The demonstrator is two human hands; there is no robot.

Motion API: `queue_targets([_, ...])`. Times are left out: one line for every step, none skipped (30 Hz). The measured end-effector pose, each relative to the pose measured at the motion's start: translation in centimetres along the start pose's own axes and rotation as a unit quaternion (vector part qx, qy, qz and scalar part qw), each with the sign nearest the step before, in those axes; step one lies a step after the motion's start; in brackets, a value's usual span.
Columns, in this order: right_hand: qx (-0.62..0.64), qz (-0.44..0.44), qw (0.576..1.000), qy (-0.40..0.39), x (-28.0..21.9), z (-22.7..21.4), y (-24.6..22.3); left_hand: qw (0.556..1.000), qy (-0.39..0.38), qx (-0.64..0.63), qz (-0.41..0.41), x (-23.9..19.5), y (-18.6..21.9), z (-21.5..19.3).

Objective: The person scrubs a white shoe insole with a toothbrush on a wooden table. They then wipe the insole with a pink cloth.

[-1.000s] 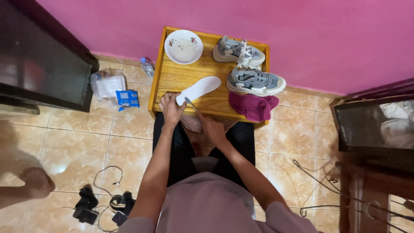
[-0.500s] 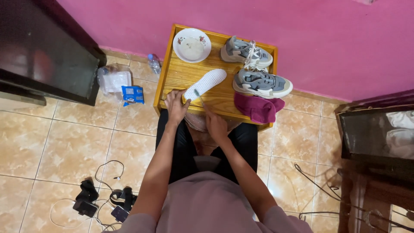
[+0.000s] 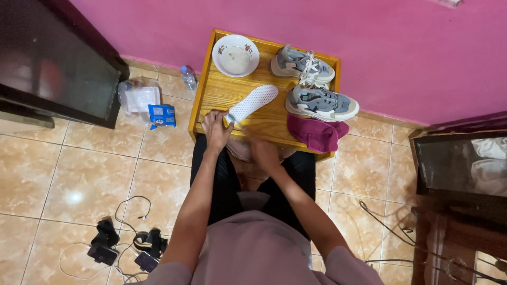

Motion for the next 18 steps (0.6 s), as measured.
queue_targets([0.000,-0.001,1.000,-0.003,0.9,1.2,2.3,1.000,0.001,0.000,-0.003,-0.1,0.2,-0.2])
queue_targets([0.030,0.029,0.999,0.023,1.8,2.2,4.8,1.000,0.000,0.000,-0.002,-0.2,0.4,-0.3])
queue_targets([0.060,0.061,0.995,0.052,2.8,3.2,7.4,1.000,-0.002,0.001,0.002,-0.1,0.7,-0.5])
queue_targets([0.060,0.061,0.995,0.052,2.7,2.5,6.5,1.000,-0.001,0.001,0.002,-0.2,0.4,-0.4])
queue_targets([0.055,0.066,0.996,0.037,2.7,1.9,5.8,1.000,-0.007,0.006,-0.002,-0.1,0.2,-0.2])
queue_targets([0.051,0.072,0.996,0.022,2.7,1.2,5.0,1.000,-0.013,0.011,-0.005,0.1,0.0,0.0])
queue_targets([0.052,0.072,0.996,0.023,2.2,1.8,4.3,1.000,-0.013,0.012,-0.004,0.1,-0.1,0.2])
queue_targets([0.036,0.049,0.998,-0.007,1.8,2.6,3.4,1.000,-0.009,0.014,-0.007,0.2,-0.3,0.4])
queue_targets([0.019,0.025,0.999,-0.037,1.3,3.5,2.4,1.000,-0.006,0.017,-0.012,0.1,-0.5,0.7])
queue_targets([0.020,0.026,0.999,-0.037,2.1,3.8,3.8,1.000,-0.006,0.018,-0.011,0.1,-0.4,0.3])
queue_targets([0.011,0.030,0.999,-0.012,2.9,3.8,5.5,1.000,-0.007,0.016,-0.005,0.0,-0.2,0.2])
queue_targets([0.003,0.034,0.999,0.013,3.7,3.9,7.1,1.000,-0.007,0.015,0.002,0.0,0.1,0.0])
queue_targets([0.001,0.033,0.999,0.011,3.8,3.0,7.5,1.000,-0.007,0.013,-0.001,-0.2,0.1,0.0])
queue_targets([0.012,0.065,0.996,0.057,3.8,1.8,8.3,1.000,-0.005,0.013,-0.001,-0.4,0.2,0.0])
queue_targets([0.025,0.098,0.989,0.107,4.1,0.5,8.9,1.000,-0.003,0.014,0.003,0.0,0.3,-0.2])
queue_targets([0.024,0.097,0.989,0.108,4.2,1.0,8.9,1.000,-0.002,0.013,0.005,0.0,0.3,-0.1])
queue_targets([0.017,0.046,0.994,0.101,4.3,1.5,8.4,1.000,-0.003,0.017,0.005,0.0,0.2,0.0])
queue_targets([0.010,-0.006,0.996,0.094,4.4,2.1,7.9,1.000,-0.005,0.020,0.005,0.0,0.1,0.0])
Point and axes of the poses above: each hand's wrist, its own x-axis towards the middle knuckle, its own z-axis out of the palm, y = z × x, the point moved 4 cm from there along x, towards the middle knuckle, and after that the axes turned 1 degree about x, right-handed, at the moved point
